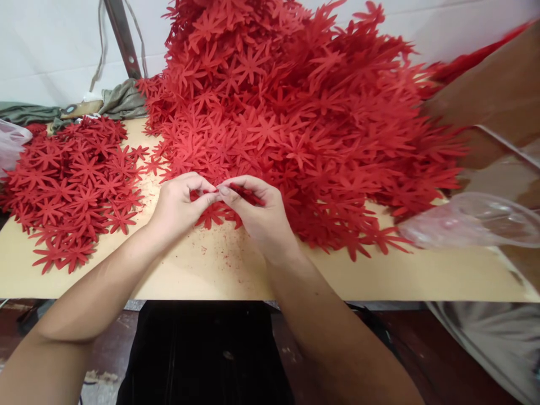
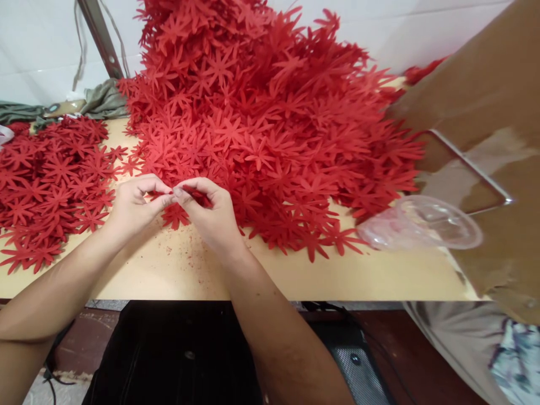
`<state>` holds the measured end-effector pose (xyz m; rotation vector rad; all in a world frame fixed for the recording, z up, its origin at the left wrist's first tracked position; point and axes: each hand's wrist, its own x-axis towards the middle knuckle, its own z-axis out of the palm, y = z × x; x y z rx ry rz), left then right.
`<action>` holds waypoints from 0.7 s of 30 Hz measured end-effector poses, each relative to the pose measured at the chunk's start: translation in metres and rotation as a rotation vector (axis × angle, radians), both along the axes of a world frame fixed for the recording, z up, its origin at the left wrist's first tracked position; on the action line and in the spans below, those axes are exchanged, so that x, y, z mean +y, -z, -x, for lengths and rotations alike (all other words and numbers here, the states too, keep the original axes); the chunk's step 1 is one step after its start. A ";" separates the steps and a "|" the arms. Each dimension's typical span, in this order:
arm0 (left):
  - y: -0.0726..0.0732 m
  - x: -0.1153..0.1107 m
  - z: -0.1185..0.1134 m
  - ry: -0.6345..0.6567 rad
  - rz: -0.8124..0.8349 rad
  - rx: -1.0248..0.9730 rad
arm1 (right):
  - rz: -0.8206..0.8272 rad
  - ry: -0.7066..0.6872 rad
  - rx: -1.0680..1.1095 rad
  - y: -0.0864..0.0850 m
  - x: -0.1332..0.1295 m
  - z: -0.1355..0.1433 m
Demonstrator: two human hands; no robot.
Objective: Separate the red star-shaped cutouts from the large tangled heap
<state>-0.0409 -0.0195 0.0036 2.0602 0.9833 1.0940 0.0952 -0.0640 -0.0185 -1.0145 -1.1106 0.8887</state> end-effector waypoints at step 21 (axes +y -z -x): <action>0.018 0.044 0.027 -0.212 -0.137 -0.172 | 0.152 0.039 0.184 0.010 0.008 -0.013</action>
